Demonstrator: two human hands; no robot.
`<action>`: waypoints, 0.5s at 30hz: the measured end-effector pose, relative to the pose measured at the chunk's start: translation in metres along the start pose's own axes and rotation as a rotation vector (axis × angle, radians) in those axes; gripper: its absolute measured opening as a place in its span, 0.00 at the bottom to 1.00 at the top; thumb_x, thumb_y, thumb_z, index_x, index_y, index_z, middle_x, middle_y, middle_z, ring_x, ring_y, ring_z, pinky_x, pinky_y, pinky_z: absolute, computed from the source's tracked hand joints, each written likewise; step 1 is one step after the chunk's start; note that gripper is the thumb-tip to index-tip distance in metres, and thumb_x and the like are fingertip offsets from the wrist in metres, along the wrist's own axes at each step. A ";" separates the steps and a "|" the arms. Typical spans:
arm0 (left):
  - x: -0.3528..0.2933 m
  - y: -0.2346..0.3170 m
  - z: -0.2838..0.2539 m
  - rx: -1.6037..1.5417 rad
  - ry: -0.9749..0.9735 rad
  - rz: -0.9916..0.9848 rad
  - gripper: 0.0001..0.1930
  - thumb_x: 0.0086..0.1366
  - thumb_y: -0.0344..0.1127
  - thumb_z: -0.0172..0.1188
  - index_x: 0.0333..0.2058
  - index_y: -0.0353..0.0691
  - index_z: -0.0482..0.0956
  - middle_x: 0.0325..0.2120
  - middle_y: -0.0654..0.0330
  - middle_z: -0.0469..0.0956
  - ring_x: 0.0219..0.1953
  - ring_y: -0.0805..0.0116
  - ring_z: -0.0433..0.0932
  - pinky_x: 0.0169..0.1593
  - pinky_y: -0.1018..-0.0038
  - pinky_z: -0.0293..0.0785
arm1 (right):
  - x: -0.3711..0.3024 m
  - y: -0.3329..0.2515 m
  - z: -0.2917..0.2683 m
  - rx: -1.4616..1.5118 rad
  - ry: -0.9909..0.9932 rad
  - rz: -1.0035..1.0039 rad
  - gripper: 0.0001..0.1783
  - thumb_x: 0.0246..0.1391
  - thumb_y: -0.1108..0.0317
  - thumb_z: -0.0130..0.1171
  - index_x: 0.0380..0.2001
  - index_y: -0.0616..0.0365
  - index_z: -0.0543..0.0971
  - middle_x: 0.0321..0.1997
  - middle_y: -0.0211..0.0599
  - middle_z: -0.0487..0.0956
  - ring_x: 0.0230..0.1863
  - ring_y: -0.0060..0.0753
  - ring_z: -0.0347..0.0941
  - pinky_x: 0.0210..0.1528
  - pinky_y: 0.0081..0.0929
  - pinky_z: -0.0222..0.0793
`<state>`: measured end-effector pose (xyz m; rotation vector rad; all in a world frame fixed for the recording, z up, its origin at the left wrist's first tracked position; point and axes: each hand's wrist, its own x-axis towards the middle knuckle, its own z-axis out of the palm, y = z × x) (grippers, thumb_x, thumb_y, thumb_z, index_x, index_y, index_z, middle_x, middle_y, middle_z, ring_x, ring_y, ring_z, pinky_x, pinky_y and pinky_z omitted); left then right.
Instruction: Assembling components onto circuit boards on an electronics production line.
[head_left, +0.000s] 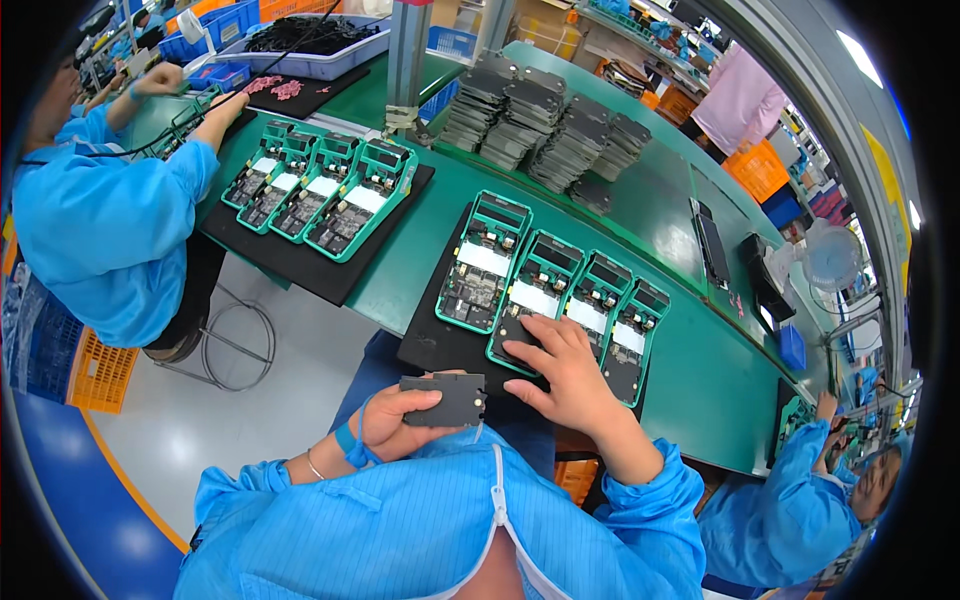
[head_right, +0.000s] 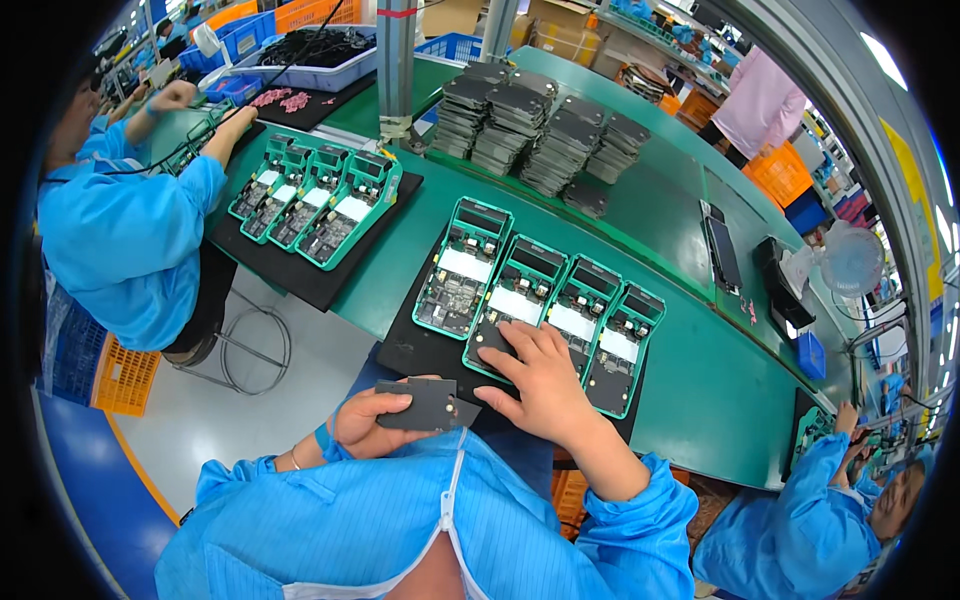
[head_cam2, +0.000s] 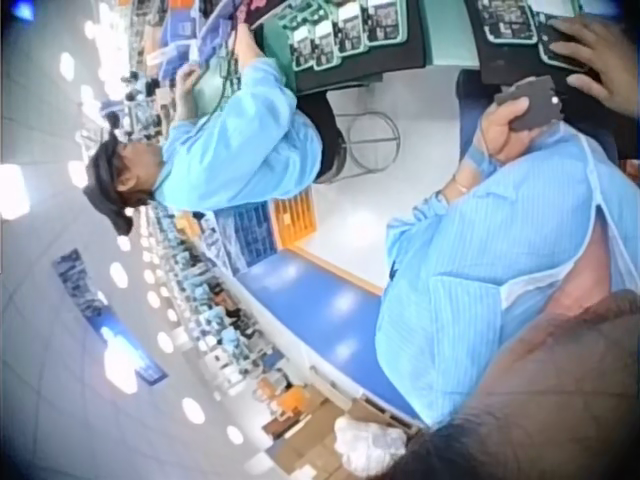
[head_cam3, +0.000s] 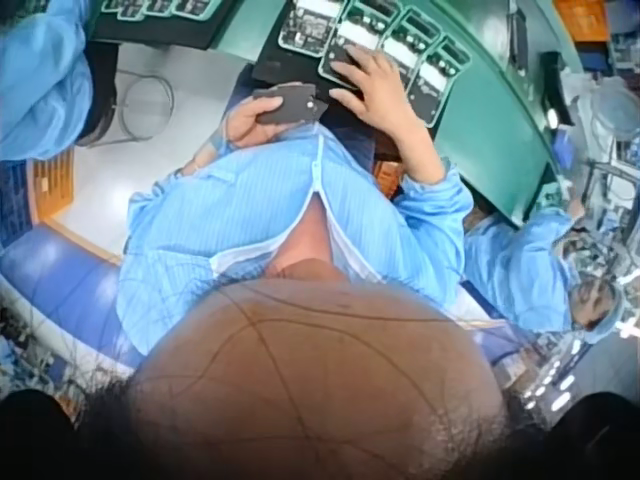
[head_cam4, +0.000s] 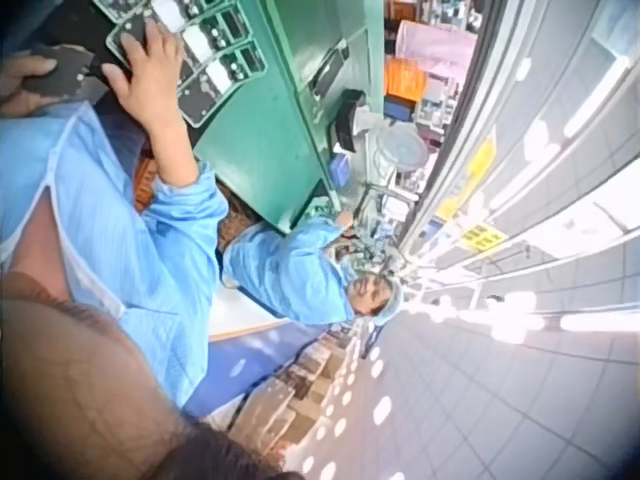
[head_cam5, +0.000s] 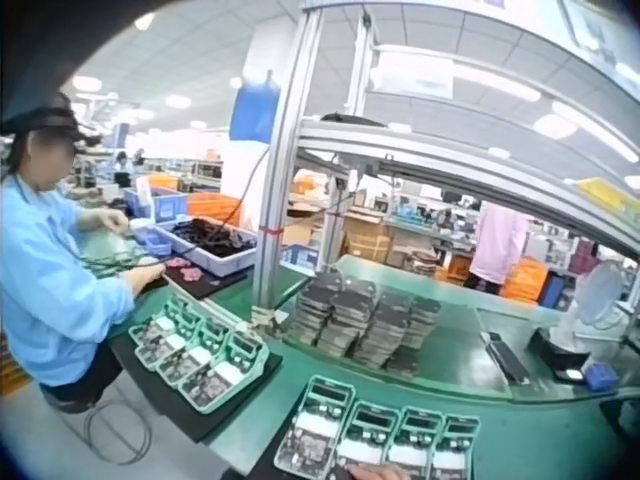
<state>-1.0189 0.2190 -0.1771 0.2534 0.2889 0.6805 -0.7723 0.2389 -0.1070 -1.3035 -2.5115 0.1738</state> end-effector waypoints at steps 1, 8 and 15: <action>-0.001 0.000 -0.001 0.002 -0.001 0.001 0.26 0.63 0.30 0.50 0.58 0.31 0.58 0.54 0.48 0.65 0.57 0.56 0.66 0.62 0.60 0.61 | -0.001 0.000 0.001 -0.009 0.002 -0.021 0.25 0.45 0.53 0.63 0.47 0.50 0.76 0.56 0.46 0.68 0.60 0.49 0.60 0.62 0.53 0.50; 0.000 0.001 0.001 -0.006 -0.012 -0.005 0.25 0.62 0.30 0.51 0.58 0.31 0.59 0.53 0.48 0.66 0.56 0.56 0.66 0.62 0.59 0.61 | 0.004 0.015 0.012 -0.008 0.112 -0.098 0.22 0.41 0.69 0.64 0.45 0.51 0.77 0.51 0.40 0.71 0.52 0.44 0.65 0.54 0.42 0.61; 0.003 0.003 0.001 -0.013 0.001 0.013 0.24 0.63 0.29 0.49 0.58 0.31 0.59 0.54 0.48 0.65 0.56 0.55 0.66 0.62 0.59 0.60 | 0.003 0.012 0.011 -0.010 0.109 -0.121 0.23 0.39 0.71 0.64 0.44 0.51 0.77 0.50 0.41 0.71 0.51 0.46 0.65 0.52 0.42 0.63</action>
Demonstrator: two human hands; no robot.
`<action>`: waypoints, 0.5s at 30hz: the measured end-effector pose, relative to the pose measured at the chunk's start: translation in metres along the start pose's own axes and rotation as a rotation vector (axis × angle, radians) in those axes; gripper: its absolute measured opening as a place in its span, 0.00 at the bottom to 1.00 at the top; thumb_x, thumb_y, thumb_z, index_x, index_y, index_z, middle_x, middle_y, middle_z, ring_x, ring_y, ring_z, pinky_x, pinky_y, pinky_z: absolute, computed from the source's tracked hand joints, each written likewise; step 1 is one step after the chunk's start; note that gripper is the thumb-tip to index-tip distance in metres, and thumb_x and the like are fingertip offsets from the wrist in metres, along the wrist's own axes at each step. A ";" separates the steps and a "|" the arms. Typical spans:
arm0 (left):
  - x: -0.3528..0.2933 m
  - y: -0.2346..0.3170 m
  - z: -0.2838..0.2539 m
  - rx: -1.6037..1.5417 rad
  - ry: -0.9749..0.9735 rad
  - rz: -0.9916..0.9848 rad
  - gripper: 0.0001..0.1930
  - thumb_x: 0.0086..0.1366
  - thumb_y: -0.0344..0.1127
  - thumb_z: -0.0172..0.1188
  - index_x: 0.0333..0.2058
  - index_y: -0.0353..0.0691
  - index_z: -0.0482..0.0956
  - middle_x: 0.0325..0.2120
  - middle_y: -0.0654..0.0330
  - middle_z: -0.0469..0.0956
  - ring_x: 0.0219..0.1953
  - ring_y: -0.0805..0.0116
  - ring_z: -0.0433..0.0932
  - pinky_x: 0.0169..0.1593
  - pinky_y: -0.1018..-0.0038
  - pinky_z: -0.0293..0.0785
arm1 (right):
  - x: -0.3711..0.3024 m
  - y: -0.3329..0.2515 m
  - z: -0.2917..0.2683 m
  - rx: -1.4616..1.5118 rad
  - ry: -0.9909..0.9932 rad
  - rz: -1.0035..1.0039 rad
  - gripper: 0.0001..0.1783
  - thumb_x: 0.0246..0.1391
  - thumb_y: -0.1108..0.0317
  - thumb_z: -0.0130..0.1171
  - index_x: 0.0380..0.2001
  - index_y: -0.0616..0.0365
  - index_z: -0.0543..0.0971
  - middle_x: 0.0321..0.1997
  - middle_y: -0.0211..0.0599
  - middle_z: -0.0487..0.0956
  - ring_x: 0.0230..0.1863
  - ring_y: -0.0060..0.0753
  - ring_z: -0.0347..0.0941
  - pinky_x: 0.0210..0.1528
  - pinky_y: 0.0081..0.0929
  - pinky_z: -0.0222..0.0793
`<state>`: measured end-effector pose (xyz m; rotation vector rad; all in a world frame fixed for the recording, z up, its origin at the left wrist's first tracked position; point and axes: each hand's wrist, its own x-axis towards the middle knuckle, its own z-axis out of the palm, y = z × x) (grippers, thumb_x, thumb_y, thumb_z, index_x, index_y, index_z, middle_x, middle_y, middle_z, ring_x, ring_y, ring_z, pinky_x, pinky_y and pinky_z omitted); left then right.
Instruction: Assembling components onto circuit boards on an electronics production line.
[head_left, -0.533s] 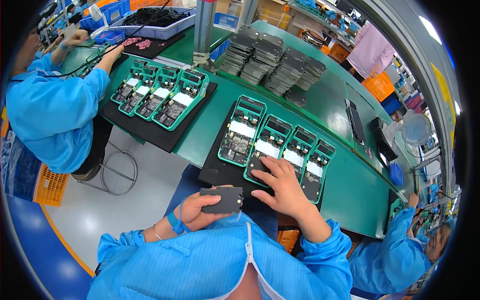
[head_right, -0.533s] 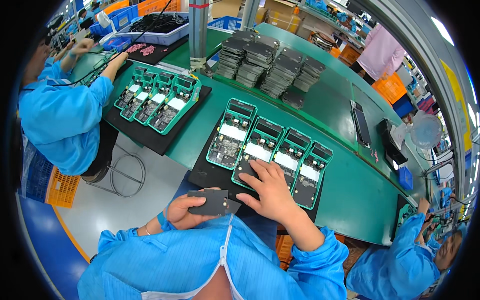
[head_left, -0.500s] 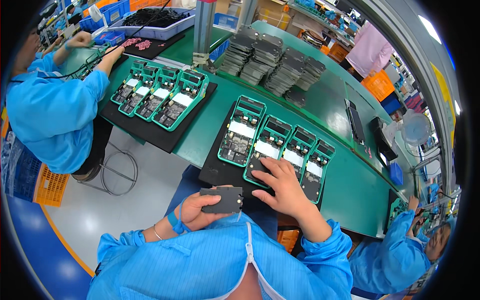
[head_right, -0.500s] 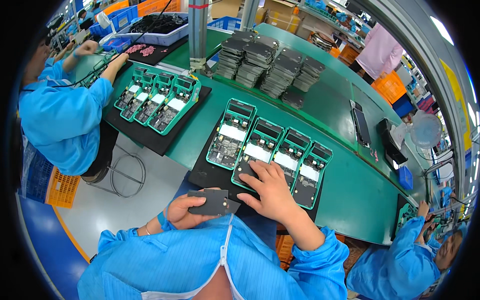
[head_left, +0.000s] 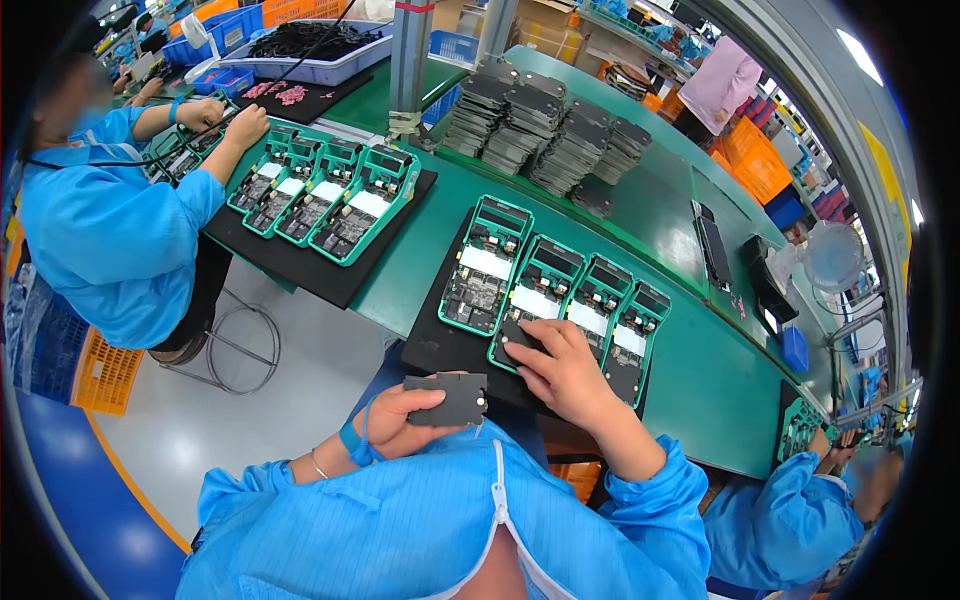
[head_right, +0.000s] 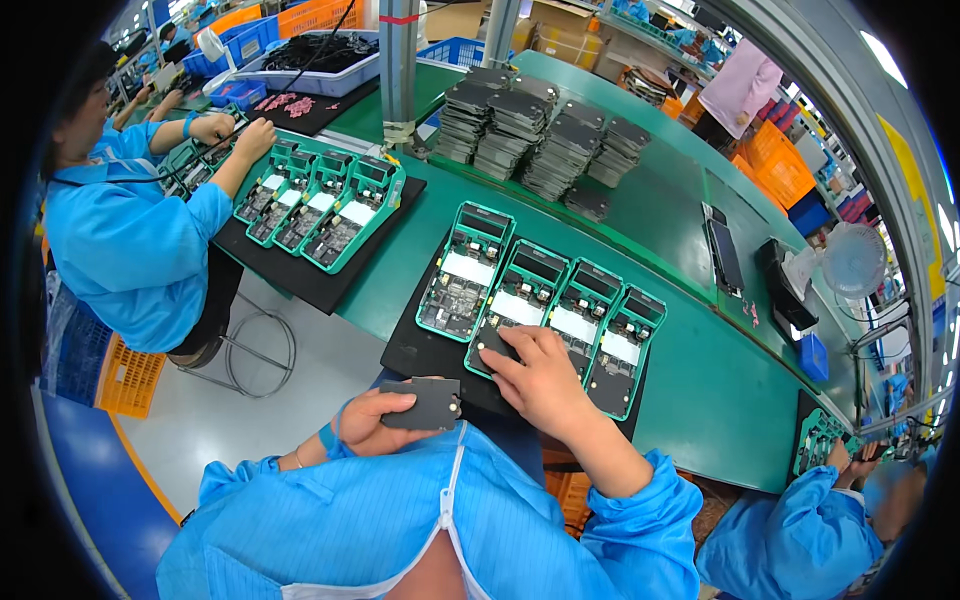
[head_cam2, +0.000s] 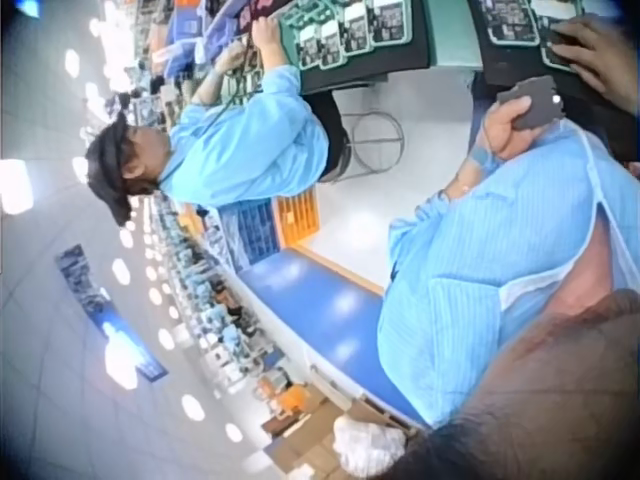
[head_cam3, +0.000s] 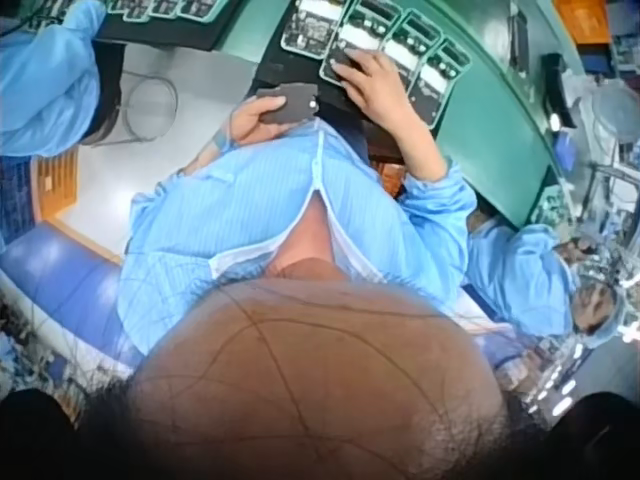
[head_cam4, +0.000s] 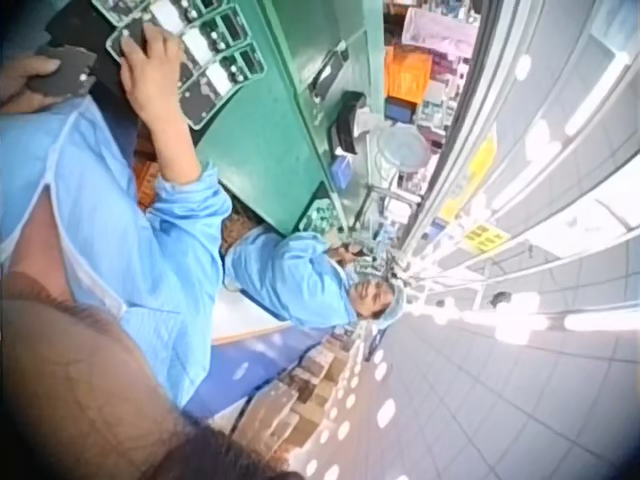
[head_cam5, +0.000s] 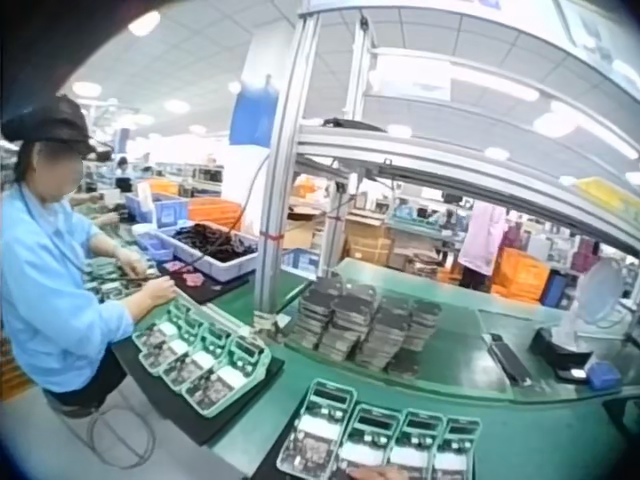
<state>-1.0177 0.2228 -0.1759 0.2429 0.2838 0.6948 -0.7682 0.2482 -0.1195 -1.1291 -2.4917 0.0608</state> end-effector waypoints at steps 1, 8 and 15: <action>-0.001 -0.001 0.000 0.003 0.001 0.002 0.24 0.63 0.29 0.49 0.58 0.31 0.59 0.54 0.48 0.65 0.56 0.55 0.66 0.62 0.59 0.60 | -0.001 0.001 0.000 -0.008 -0.009 -0.022 0.23 0.38 0.71 0.64 0.44 0.51 0.77 0.50 0.41 0.71 0.51 0.46 0.65 0.52 0.42 0.63; 0.000 -0.006 -0.003 0.004 0.004 0.005 0.24 0.63 0.28 0.48 0.58 0.32 0.59 0.55 0.48 0.64 0.57 0.53 0.65 0.62 0.57 0.60 | -0.006 -0.008 0.004 -0.069 -0.023 0.017 0.22 0.41 0.70 0.63 0.45 0.49 0.77 0.52 0.43 0.70 0.53 0.46 0.64 0.52 0.43 0.63; -0.002 -0.005 -0.001 0.029 0.022 -0.006 0.24 0.63 0.29 0.48 0.59 0.32 0.58 0.55 0.49 0.64 0.58 0.55 0.65 0.62 0.58 0.60 | -0.013 -0.034 0.007 -0.180 -0.066 0.099 0.33 0.44 0.55 0.63 0.53 0.58 0.69 0.60 0.54 0.63 0.62 0.53 0.57 0.62 0.49 0.52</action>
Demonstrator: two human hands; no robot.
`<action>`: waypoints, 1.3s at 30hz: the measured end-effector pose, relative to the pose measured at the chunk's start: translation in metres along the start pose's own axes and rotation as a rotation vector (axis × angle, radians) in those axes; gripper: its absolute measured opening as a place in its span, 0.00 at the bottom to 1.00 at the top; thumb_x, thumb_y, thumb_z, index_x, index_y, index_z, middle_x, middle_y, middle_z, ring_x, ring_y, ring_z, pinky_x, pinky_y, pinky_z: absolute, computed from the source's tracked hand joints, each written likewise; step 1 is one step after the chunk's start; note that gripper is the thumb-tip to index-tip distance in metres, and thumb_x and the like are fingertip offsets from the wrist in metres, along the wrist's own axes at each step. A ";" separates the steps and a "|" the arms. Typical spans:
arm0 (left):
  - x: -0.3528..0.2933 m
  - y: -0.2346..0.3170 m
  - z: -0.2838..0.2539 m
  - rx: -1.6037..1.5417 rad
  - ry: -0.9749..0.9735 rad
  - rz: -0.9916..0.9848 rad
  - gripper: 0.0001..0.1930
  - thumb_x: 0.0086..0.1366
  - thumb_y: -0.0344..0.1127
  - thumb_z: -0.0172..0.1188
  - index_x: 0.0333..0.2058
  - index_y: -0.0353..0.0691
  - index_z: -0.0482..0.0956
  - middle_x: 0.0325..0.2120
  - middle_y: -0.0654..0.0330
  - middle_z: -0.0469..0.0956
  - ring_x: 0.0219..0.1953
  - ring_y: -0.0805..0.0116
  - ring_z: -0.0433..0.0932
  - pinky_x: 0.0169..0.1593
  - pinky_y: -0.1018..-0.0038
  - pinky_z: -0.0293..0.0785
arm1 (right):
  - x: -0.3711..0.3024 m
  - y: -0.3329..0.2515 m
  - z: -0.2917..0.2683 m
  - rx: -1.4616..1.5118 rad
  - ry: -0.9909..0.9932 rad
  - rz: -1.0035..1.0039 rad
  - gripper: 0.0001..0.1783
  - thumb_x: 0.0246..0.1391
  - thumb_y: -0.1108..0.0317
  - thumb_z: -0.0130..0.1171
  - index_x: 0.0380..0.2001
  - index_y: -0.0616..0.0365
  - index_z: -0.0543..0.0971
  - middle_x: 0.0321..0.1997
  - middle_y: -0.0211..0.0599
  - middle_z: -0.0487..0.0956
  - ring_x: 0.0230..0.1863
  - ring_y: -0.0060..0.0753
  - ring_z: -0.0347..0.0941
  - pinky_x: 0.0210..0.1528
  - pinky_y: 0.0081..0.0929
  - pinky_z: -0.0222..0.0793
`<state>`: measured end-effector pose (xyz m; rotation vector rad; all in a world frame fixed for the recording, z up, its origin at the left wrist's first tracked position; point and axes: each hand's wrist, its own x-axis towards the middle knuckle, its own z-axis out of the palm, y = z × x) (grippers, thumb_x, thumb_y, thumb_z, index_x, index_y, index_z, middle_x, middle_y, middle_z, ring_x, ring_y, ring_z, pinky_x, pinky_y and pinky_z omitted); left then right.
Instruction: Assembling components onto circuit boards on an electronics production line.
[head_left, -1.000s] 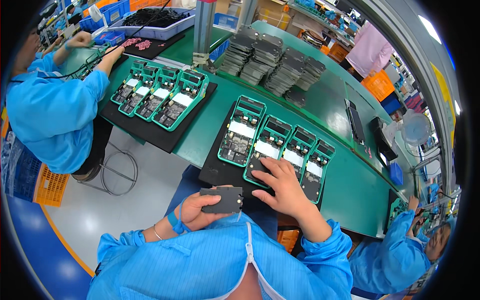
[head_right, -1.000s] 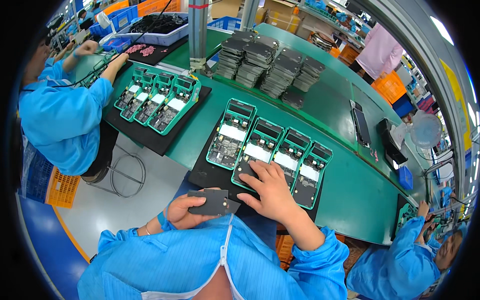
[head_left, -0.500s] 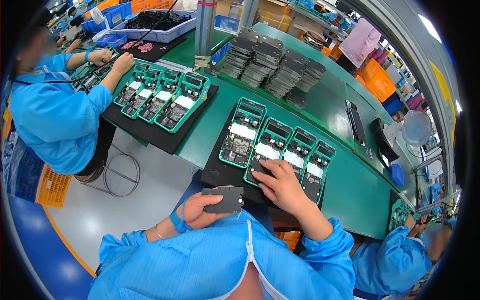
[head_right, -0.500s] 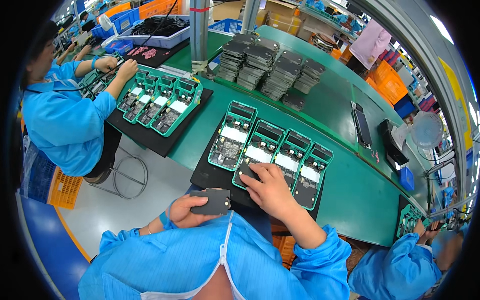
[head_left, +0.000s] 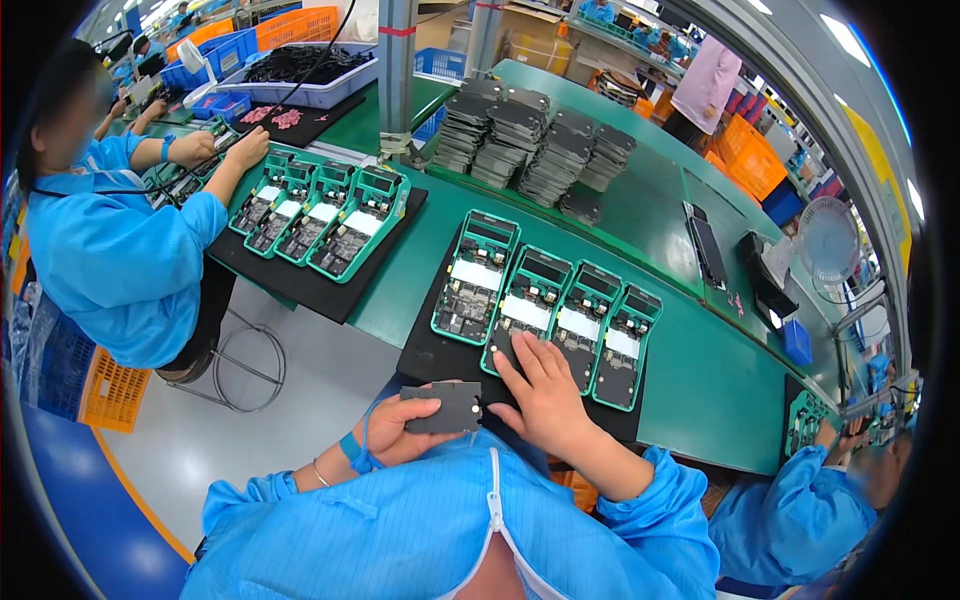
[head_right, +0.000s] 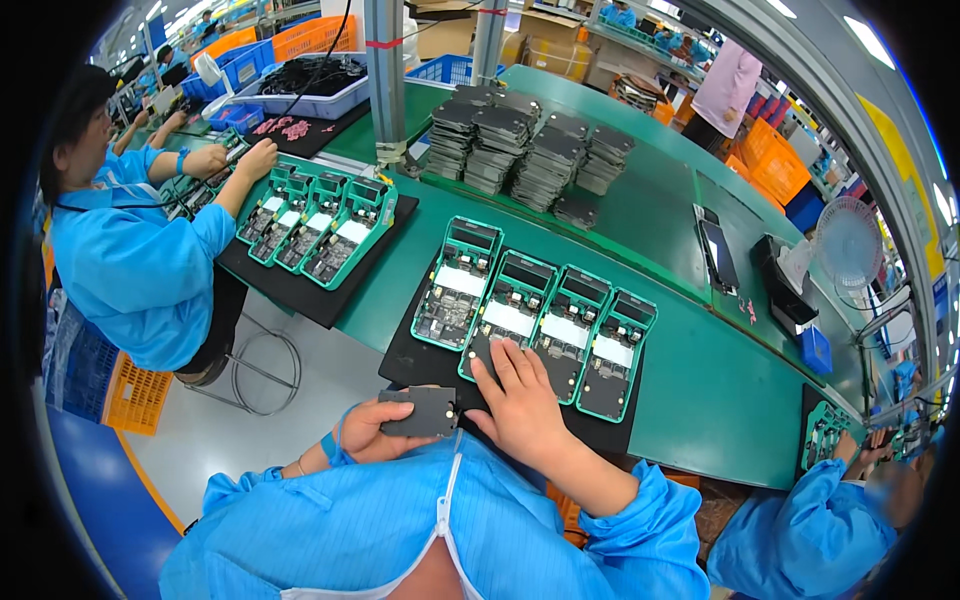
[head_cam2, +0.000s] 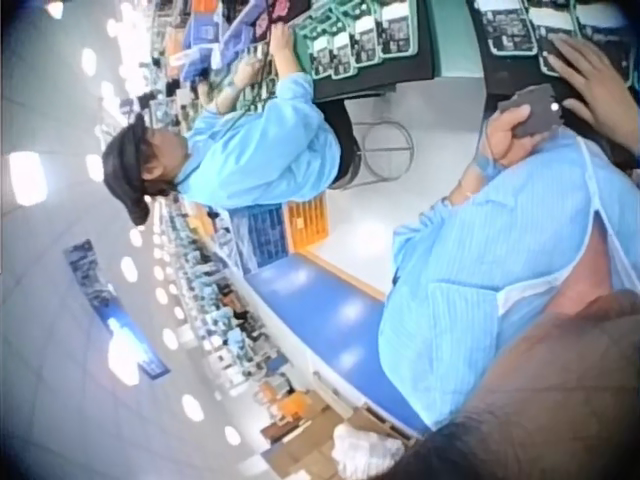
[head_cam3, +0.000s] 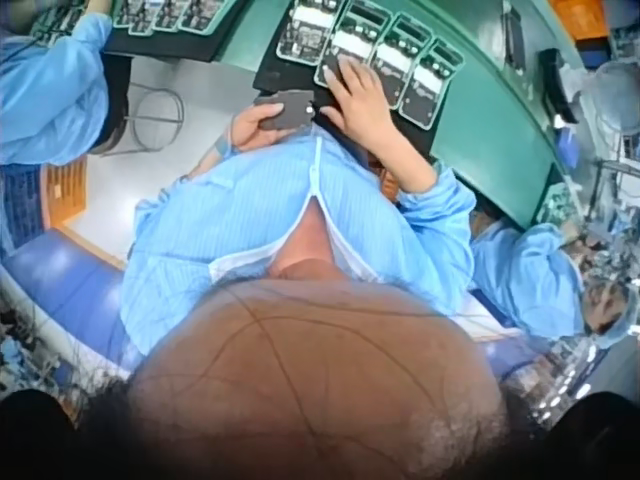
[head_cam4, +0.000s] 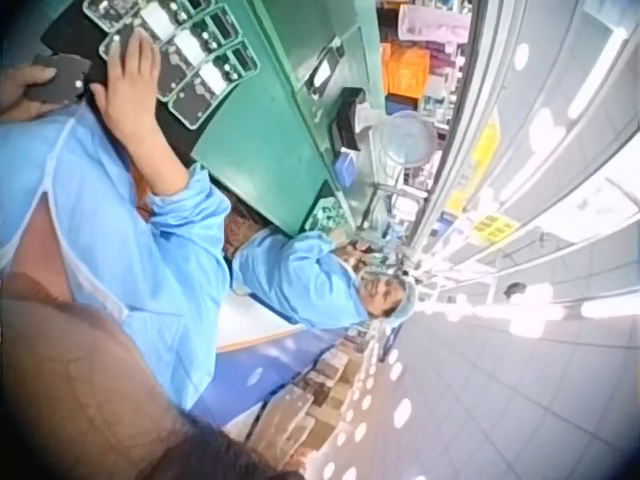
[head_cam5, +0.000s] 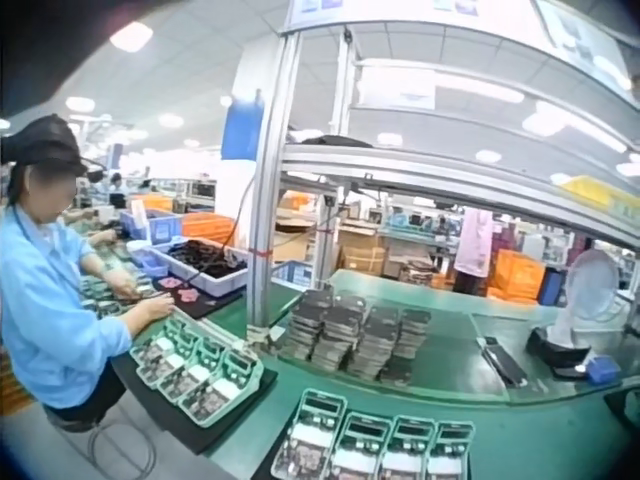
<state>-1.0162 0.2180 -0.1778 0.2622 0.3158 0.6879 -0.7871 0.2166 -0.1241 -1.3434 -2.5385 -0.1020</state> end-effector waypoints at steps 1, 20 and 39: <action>0.000 0.000 0.000 0.003 -0.018 -0.009 0.25 0.63 0.29 0.48 0.59 0.33 0.58 0.55 0.49 0.65 0.58 0.56 0.65 0.62 0.58 0.60 | -0.001 -0.002 0.000 0.005 0.007 0.008 0.33 0.44 0.56 0.63 0.52 0.59 0.70 0.60 0.53 0.63 0.62 0.53 0.57 0.62 0.49 0.52; -0.007 0.001 0.009 -0.087 0.033 0.201 0.24 0.64 0.27 0.47 0.58 0.34 0.57 0.53 0.47 0.64 0.55 0.54 0.67 0.60 0.60 0.63 | 0.013 -0.033 -0.019 0.453 -0.083 -0.215 0.28 0.43 0.70 0.62 0.51 0.53 0.71 0.56 0.49 0.63 0.50 0.53 0.62 0.53 0.41 0.64; -0.029 0.007 -0.014 -0.068 0.090 0.110 0.24 0.64 0.29 0.48 0.58 0.32 0.58 0.57 0.45 0.61 0.61 0.48 0.59 0.64 0.54 0.57 | 0.075 0.034 0.021 0.222 0.074 -0.173 0.21 0.45 0.73 0.59 0.46 0.49 0.76 0.53 0.45 0.68 0.54 0.50 0.62 0.55 0.40 0.63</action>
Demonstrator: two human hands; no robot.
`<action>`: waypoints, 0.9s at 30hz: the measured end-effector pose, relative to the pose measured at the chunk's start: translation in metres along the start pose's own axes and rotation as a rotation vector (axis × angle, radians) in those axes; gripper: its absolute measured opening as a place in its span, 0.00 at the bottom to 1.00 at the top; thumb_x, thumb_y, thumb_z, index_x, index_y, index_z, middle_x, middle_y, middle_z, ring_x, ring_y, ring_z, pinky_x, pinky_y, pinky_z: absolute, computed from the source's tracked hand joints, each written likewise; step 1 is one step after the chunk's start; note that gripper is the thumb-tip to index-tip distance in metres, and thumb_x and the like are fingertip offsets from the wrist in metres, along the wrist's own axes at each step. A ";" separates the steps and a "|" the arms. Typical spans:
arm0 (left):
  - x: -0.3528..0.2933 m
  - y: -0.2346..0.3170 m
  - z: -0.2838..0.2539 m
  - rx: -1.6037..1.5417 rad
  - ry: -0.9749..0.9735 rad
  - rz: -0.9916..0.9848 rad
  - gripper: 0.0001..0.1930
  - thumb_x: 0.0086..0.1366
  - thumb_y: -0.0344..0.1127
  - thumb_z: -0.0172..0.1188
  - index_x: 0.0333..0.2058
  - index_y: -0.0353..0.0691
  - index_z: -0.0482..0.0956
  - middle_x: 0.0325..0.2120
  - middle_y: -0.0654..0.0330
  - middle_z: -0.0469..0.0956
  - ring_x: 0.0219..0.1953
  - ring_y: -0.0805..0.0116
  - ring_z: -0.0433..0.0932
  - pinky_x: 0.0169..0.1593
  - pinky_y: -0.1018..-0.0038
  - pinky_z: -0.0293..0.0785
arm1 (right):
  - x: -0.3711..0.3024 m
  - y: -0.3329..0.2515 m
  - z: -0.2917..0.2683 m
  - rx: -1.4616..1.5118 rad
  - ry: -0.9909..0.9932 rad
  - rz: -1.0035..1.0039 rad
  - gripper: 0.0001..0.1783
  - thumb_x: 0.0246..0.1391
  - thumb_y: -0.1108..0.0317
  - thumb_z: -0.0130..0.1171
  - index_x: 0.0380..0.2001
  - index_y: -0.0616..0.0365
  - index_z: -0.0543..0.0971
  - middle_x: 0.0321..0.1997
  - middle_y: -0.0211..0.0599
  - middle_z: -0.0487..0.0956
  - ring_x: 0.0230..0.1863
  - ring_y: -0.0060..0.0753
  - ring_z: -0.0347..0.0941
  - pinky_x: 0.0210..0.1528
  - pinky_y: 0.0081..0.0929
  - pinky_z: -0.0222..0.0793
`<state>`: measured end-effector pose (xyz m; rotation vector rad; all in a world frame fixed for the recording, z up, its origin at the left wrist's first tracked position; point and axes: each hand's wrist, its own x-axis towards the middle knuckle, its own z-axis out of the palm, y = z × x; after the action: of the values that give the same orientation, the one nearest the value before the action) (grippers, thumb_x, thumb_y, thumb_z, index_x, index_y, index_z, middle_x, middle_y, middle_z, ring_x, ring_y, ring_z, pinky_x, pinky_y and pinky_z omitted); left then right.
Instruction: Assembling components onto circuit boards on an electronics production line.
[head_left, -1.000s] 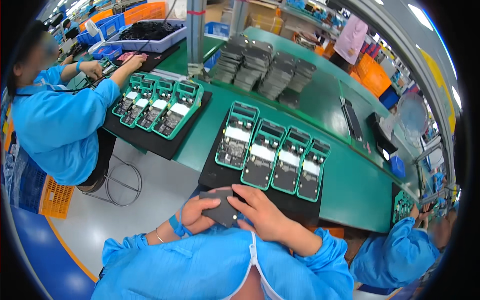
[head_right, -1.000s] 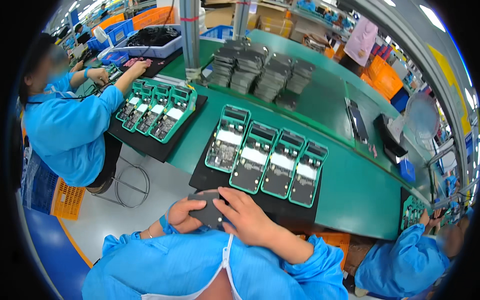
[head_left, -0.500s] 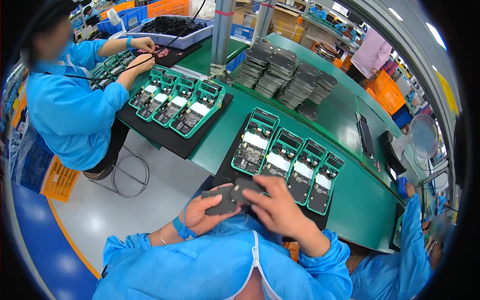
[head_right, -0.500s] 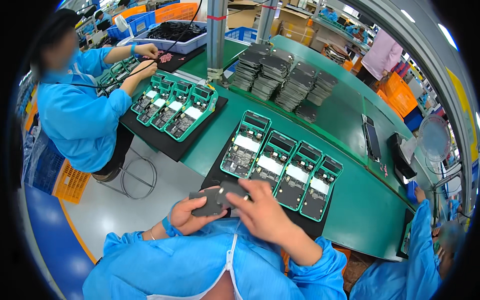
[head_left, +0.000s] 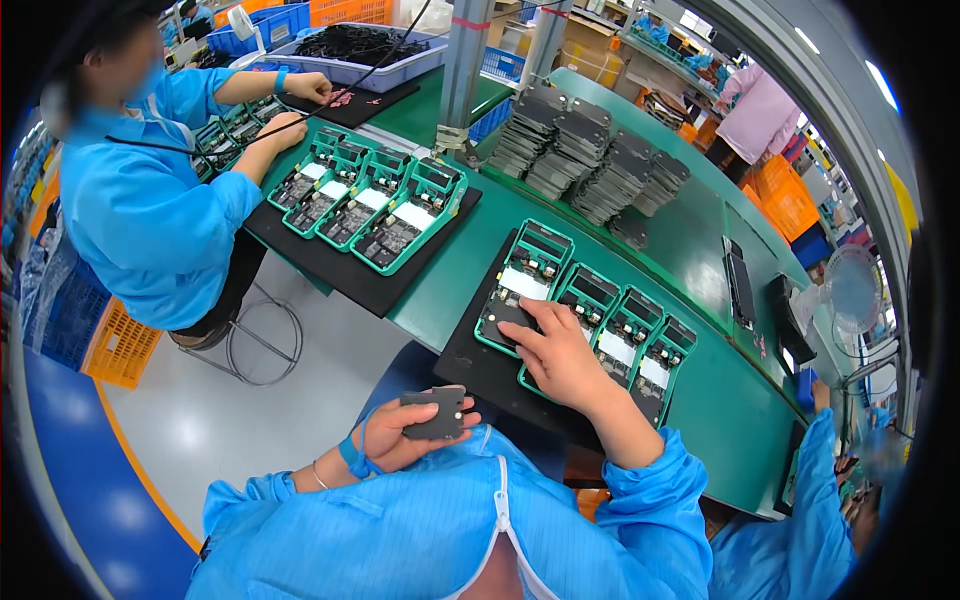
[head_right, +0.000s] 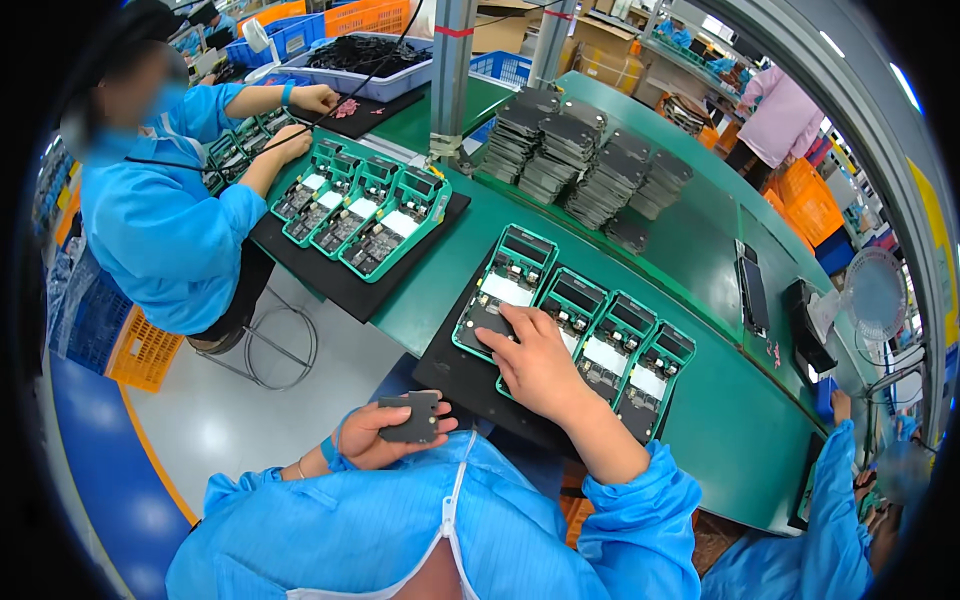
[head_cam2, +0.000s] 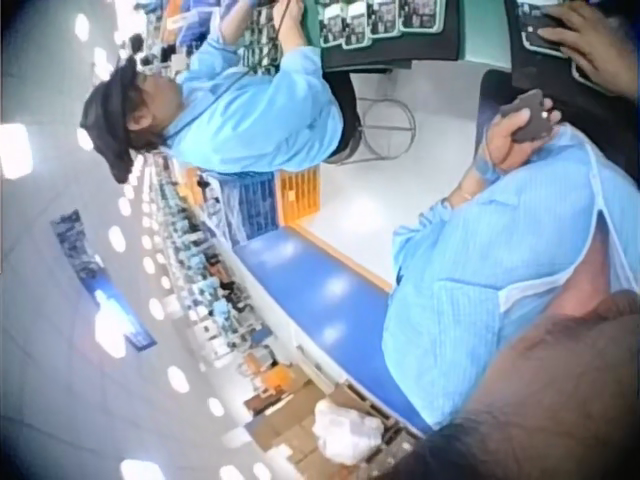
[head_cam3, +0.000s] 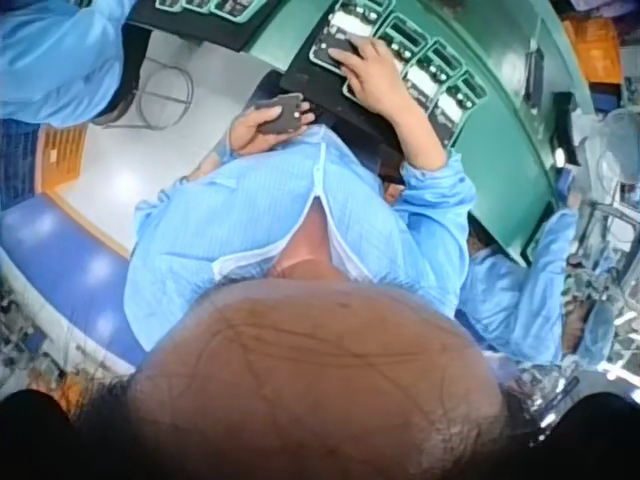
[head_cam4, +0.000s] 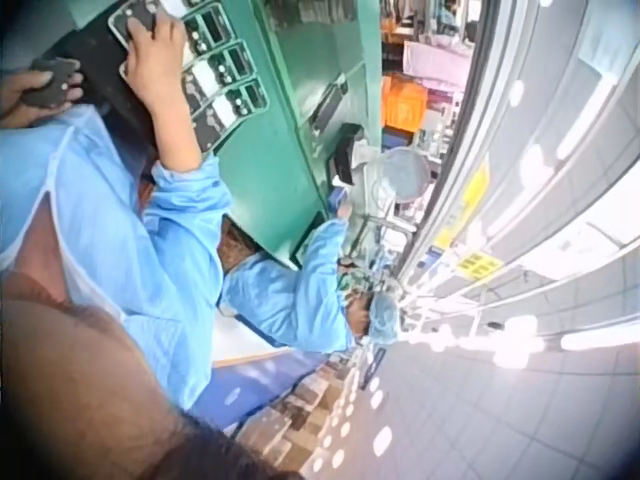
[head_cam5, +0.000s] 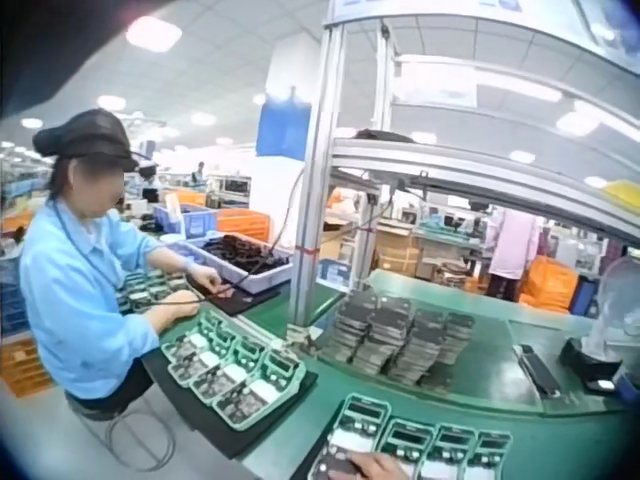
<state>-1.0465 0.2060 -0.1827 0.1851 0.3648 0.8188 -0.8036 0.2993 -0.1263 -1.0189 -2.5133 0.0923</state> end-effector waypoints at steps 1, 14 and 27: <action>0.000 0.000 -0.001 0.023 0.014 0.008 0.24 0.63 0.28 0.49 0.58 0.32 0.58 0.57 0.45 0.61 0.61 0.48 0.59 0.63 0.54 0.57 | -0.001 0.001 0.001 0.007 0.006 -0.001 0.21 0.45 0.73 0.59 0.46 0.49 0.76 0.53 0.45 0.68 0.54 0.50 0.62 0.55 0.40 0.62; 0.013 0.005 -0.007 0.041 -0.050 -0.010 0.27 0.60 0.27 0.52 0.58 0.28 0.58 0.52 0.47 0.64 0.61 0.51 0.60 0.62 0.61 0.60 | 0.001 -0.004 0.001 -0.031 -0.007 0.007 0.24 0.44 0.75 0.58 0.48 0.46 0.76 0.53 0.45 0.68 0.54 0.50 0.62 0.56 0.42 0.60; 0.018 0.004 -0.004 0.108 -0.046 0.003 0.27 0.60 0.27 0.52 0.57 0.27 0.59 0.51 0.41 0.66 0.57 0.53 0.65 0.61 0.62 0.61 | -0.001 -0.032 0.004 -0.319 -0.089 0.028 0.25 0.44 0.67 0.60 0.49 0.55 0.73 0.54 0.46 0.70 0.55 0.44 0.65 0.60 0.48 0.56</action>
<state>-1.0395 0.2220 -0.1892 0.3050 0.3658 0.7970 -0.8259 0.2759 -0.1235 -1.1955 -2.6505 -0.2691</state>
